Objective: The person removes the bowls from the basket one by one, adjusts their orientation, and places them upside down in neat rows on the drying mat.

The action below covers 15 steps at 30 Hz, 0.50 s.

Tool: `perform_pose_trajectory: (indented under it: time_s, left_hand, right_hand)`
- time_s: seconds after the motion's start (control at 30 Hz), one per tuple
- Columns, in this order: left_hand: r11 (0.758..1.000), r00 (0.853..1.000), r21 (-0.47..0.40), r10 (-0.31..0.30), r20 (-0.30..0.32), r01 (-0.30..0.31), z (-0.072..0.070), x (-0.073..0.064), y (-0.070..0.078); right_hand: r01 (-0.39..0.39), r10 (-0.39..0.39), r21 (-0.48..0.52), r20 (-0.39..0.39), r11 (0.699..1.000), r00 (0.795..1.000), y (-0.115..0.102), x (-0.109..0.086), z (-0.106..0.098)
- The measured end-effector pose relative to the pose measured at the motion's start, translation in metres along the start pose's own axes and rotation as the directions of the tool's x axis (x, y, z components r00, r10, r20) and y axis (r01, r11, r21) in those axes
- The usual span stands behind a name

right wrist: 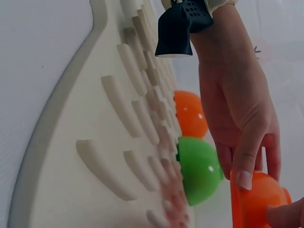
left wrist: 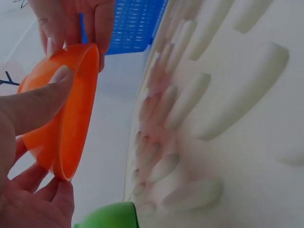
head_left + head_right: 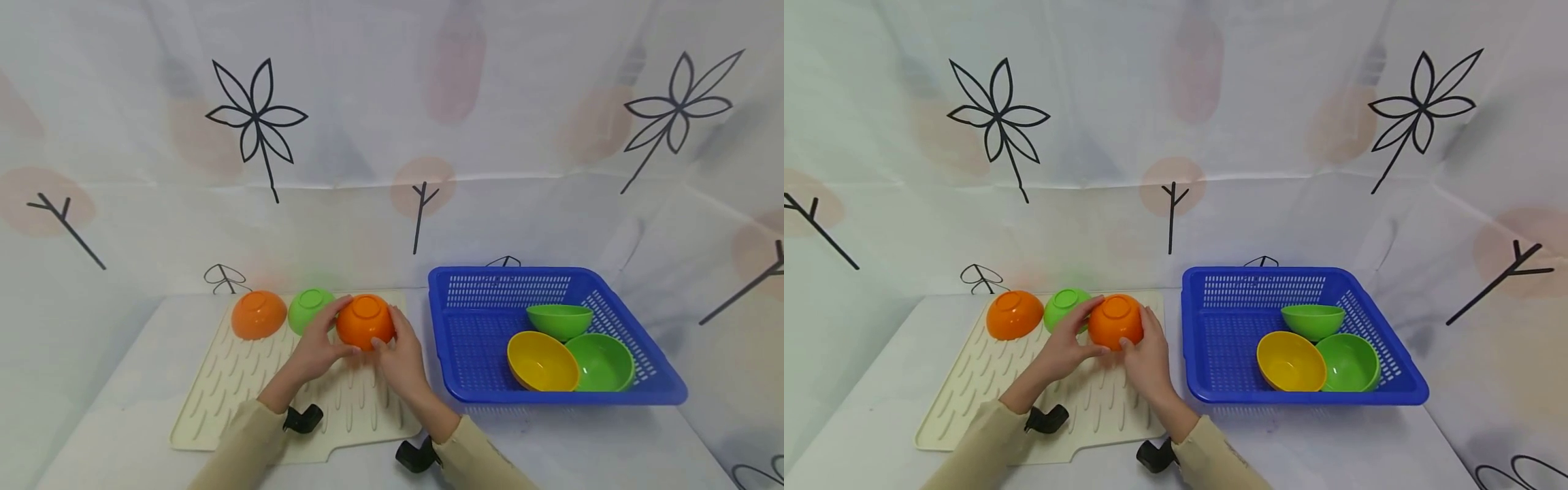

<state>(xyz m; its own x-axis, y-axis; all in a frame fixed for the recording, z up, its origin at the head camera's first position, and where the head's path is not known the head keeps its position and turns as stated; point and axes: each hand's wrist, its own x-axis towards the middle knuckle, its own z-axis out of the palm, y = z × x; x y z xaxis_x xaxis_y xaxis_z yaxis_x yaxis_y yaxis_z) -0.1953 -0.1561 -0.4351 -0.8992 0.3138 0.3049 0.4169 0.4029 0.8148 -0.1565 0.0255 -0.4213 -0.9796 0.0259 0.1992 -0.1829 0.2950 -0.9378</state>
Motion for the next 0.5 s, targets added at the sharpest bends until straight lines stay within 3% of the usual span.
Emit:
perform_pose_trajectory:
  time_s: [0.33,0.5]
  left_hand:
    - [0.996,0.998,0.073,-0.039,-0.042,0.042,0.015,0.014,-0.011]
    - [0.984,0.996,0.169,-0.049,-0.077,0.061,0.021,0.023,-0.013]
  right_hand:
    - [-0.03,0.027,-0.034,-0.094,0.999,0.995,0.015,0.015,0.011]
    - [-0.019,0.008,-0.083,-0.126,0.996,0.992,0.021,0.028,0.016]
